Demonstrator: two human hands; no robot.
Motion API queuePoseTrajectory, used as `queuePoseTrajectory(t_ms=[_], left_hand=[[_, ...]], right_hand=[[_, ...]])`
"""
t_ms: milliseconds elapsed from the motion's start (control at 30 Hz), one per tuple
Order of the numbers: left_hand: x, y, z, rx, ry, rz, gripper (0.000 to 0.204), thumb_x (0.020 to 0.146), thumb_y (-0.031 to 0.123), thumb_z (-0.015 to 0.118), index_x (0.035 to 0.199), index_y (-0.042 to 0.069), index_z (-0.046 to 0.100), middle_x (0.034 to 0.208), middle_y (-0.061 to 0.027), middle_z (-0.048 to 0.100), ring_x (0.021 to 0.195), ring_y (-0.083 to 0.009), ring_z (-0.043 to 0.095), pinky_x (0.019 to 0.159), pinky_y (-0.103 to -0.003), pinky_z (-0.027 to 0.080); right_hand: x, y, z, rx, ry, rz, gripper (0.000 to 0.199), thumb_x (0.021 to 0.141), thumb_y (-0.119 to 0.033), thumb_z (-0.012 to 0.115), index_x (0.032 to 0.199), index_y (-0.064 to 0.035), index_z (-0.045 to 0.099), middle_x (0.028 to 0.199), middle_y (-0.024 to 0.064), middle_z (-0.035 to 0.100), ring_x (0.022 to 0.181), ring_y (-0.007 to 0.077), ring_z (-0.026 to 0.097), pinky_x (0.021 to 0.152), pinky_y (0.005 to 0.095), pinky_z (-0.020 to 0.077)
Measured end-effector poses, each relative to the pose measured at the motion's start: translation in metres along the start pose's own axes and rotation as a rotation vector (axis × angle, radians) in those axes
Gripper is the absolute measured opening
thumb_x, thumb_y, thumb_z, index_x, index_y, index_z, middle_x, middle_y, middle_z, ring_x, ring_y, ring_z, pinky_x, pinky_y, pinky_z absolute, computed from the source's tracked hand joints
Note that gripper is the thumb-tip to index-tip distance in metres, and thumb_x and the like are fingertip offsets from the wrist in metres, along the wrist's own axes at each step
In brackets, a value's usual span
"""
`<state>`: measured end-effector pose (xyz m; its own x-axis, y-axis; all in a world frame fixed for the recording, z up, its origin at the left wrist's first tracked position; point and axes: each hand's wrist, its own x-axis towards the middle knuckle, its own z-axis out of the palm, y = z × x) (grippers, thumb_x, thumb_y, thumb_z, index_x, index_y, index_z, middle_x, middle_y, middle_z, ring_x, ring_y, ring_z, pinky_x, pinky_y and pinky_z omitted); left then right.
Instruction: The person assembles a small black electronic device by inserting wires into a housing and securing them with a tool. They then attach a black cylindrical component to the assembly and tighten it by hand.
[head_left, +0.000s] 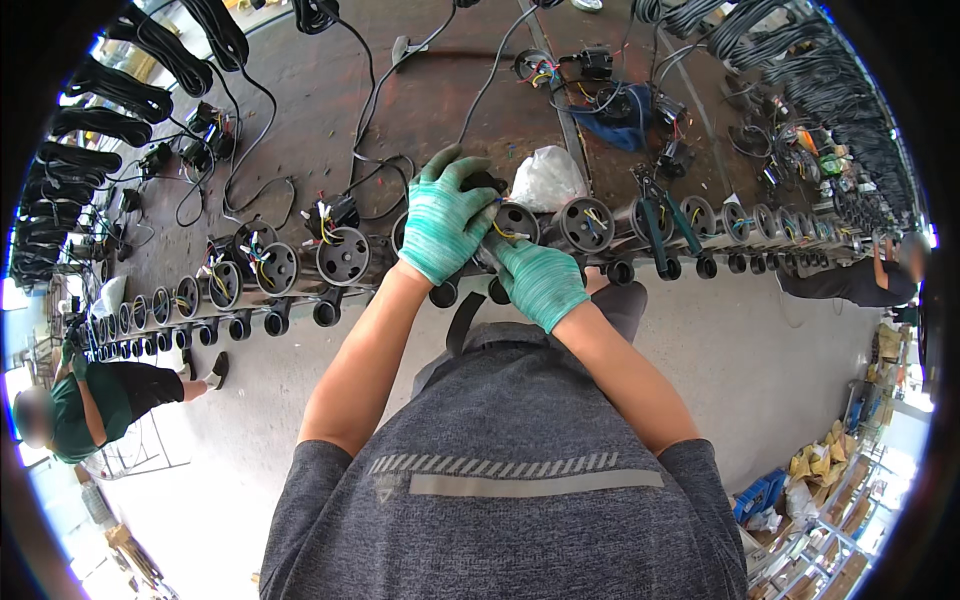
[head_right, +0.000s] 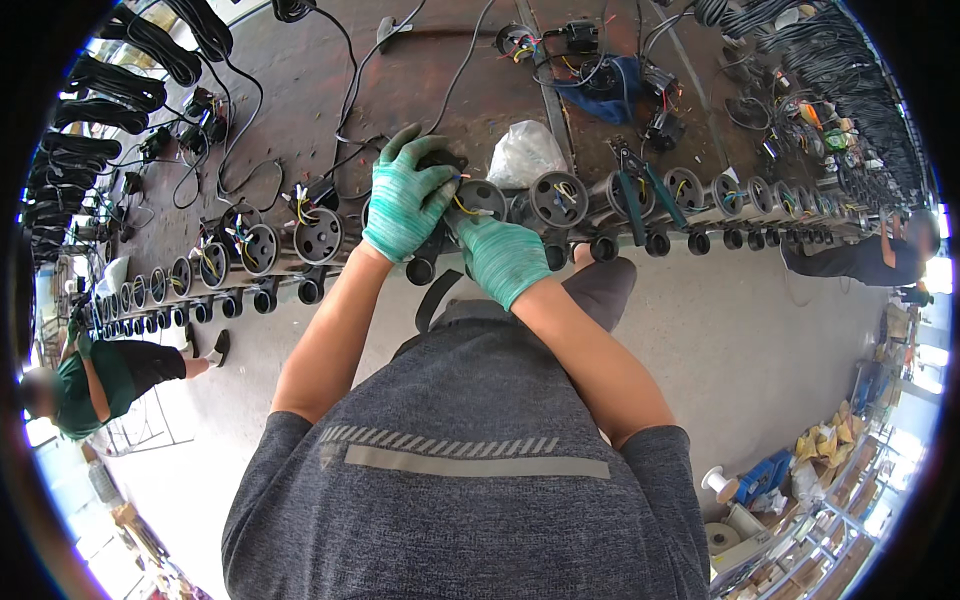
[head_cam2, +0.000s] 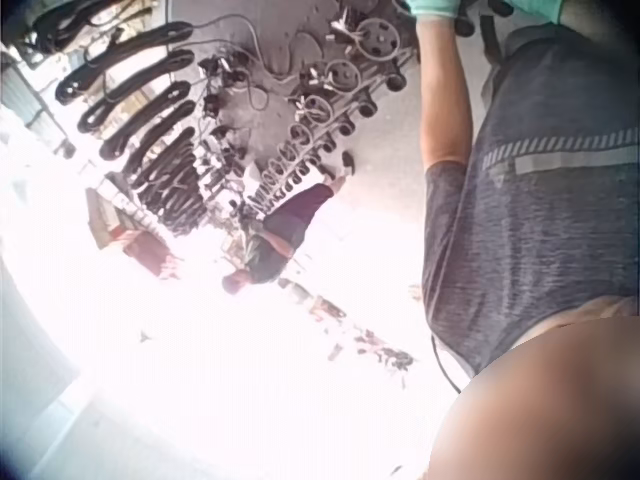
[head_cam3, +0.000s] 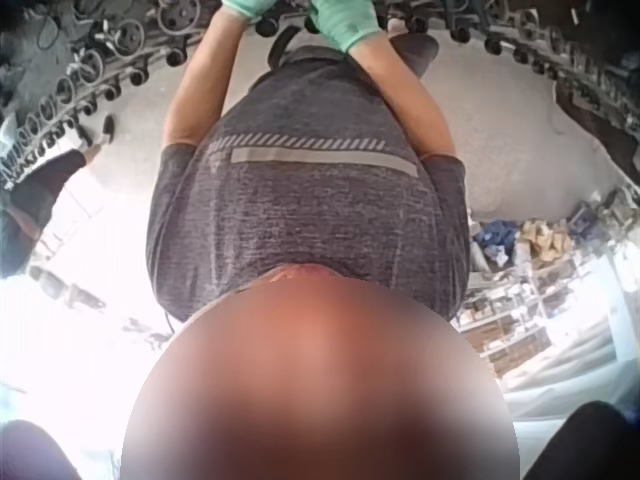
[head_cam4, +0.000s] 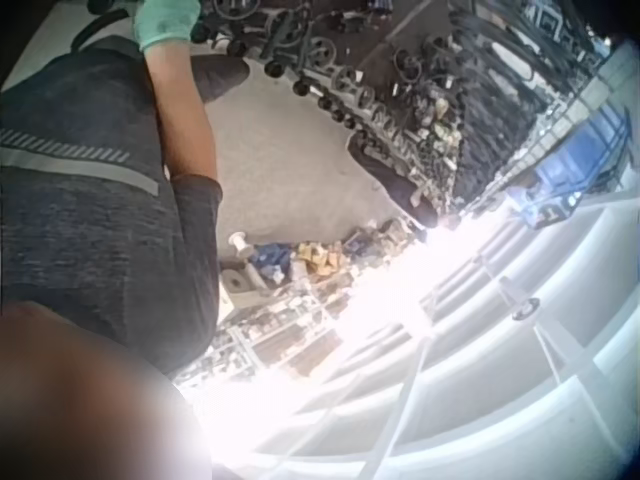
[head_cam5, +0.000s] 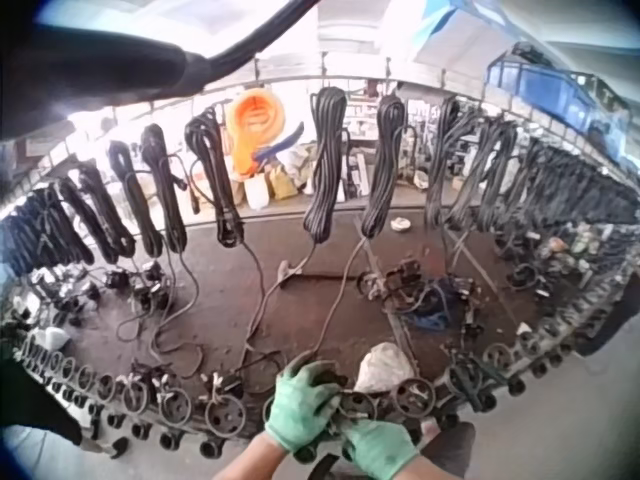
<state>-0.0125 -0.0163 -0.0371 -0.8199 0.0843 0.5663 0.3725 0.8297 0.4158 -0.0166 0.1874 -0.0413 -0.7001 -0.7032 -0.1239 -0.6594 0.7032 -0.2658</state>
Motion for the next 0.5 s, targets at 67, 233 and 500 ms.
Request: queuePoseTrajectory(t_ms=[67,233,500], left_hand=[[0.0,0.002,-0.005,0.01,0.003,0.022,0.019,0.081,0.017,0.081,0.099,0.01,0.083,0.135,-0.0122,0.069,0.136,-0.0437,0.055,0.112,-0.053,0.045],[0.005,0.006,-0.007,0.019,-0.017,0.008,0.019,0.081,0.018,0.082,0.1,0.011,0.083,0.136,-0.0109,0.069,0.136,-0.0407,0.056,0.111,-0.052,0.046],[0.012,0.01,-0.015,0.075,-0.12,0.019,0.021,0.08,0.02,0.083,0.101,0.016,0.084,0.139,-0.0066,0.068,0.137,-0.0378,0.056,0.108,-0.053,0.045]], right_hand=[[-0.001,0.003,0.007,-0.038,0.031,-0.014,0.036,0.096,-0.025,0.069,0.13,-0.0146,0.067,0.097,0.0135,0.074,0.079,0.0345,0.075,0.068,0.0491,0.0598],[-0.009,0.017,0.005,-0.051,0.163,-0.057,0.021,0.095,-0.02,0.071,0.114,-0.0107,0.069,0.099,0.0124,0.074,0.087,0.033,0.077,0.07,0.0483,0.0602],[-0.002,0.016,-0.003,0.135,0.159,0.191,0.031,0.102,-0.039,0.066,0.102,-0.0102,0.077,0.092,0.0167,0.077,0.086,0.0386,0.075,0.076,0.051,0.0589]])
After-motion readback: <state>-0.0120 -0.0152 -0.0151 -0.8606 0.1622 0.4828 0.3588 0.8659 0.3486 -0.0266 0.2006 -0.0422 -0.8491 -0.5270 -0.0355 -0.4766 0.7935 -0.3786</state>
